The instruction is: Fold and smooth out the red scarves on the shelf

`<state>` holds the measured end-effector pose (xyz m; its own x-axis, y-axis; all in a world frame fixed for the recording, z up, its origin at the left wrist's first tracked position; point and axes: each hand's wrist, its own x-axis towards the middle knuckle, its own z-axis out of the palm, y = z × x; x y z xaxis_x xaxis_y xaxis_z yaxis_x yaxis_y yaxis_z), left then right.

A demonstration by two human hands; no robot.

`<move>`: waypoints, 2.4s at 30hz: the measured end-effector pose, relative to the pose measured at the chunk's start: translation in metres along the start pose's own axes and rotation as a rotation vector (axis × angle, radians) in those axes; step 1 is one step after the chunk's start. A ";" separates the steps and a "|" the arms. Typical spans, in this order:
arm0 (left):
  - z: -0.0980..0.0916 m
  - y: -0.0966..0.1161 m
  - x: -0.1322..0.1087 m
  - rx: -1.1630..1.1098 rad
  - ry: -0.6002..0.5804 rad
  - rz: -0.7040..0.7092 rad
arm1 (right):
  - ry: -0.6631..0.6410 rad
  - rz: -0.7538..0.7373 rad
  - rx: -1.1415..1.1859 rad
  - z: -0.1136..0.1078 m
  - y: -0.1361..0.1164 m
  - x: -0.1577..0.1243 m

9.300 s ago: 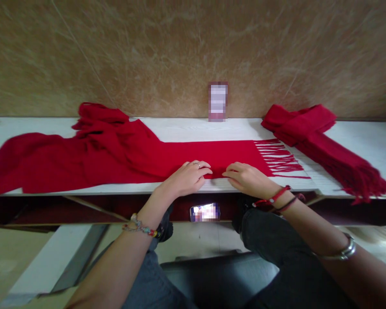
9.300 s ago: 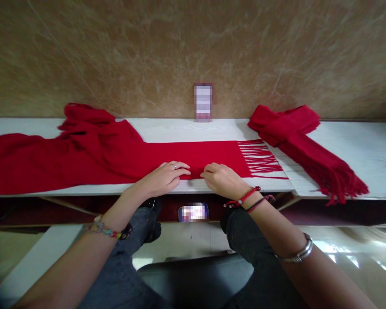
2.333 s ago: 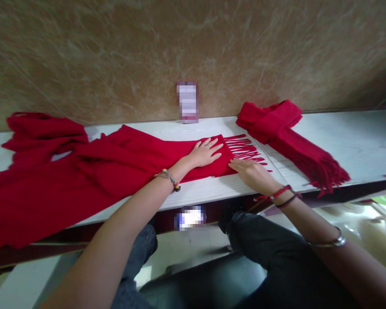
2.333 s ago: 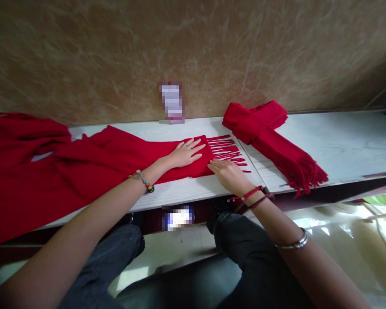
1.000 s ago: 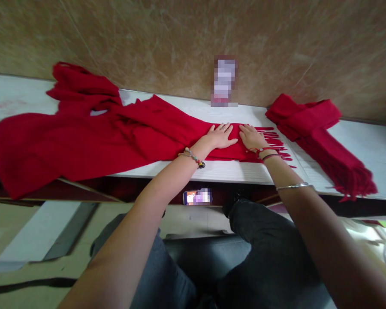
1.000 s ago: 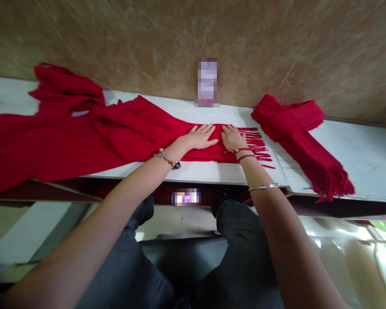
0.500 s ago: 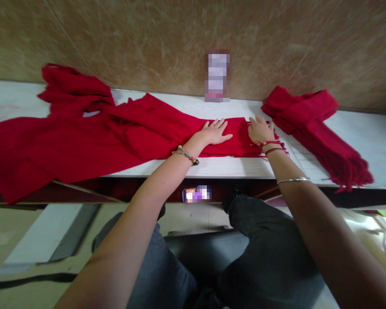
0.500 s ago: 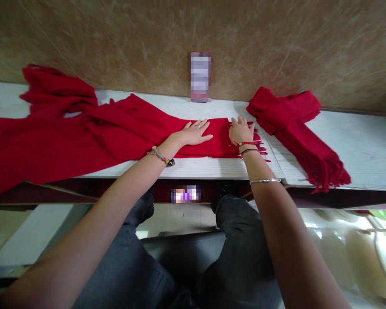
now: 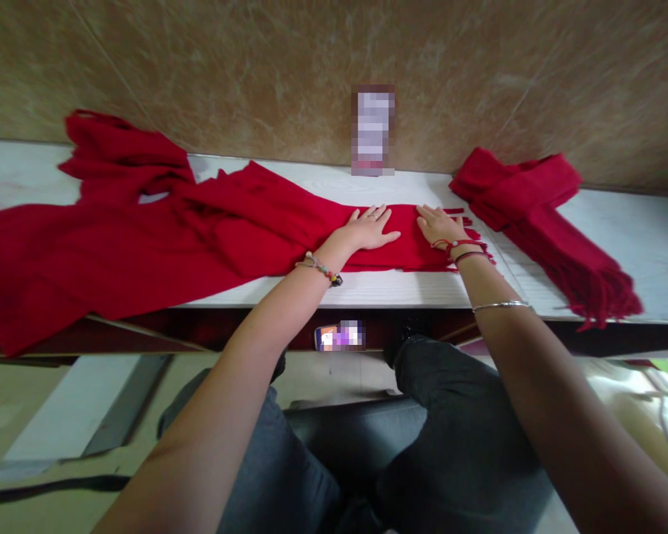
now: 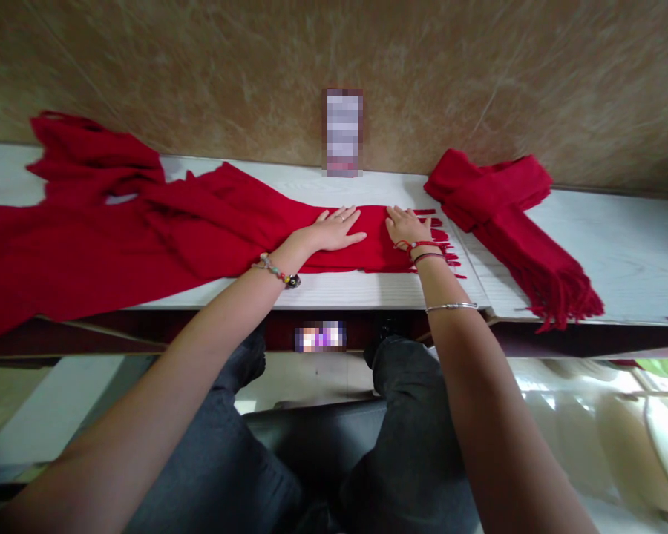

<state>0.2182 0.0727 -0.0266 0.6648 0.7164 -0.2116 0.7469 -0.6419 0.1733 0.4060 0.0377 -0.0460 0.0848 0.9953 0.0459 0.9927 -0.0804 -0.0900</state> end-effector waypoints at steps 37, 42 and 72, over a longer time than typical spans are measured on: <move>-0.001 -0.013 -0.006 -0.036 -0.011 -0.023 | 0.133 -0.155 0.244 0.004 0.012 -0.046; 0.008 -0.046 -0.026 0.033 0.062 0.002 | 0.158 -0.218 0.178 0.006 0.018 -0.054; 0.013 -0.268 -0.218 0.085 0.228 -0.645 | 0.023 -0.501 -0.043 0.016 -0.047 -0.045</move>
<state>-0.1272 0.0847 -0.0390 0.0803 0.9961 -0.0373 0.9968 -0.0803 0.0025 0.3545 -0.0028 -0.0599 -0.4018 0.9108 0.0951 0.9145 0.4045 -0.0102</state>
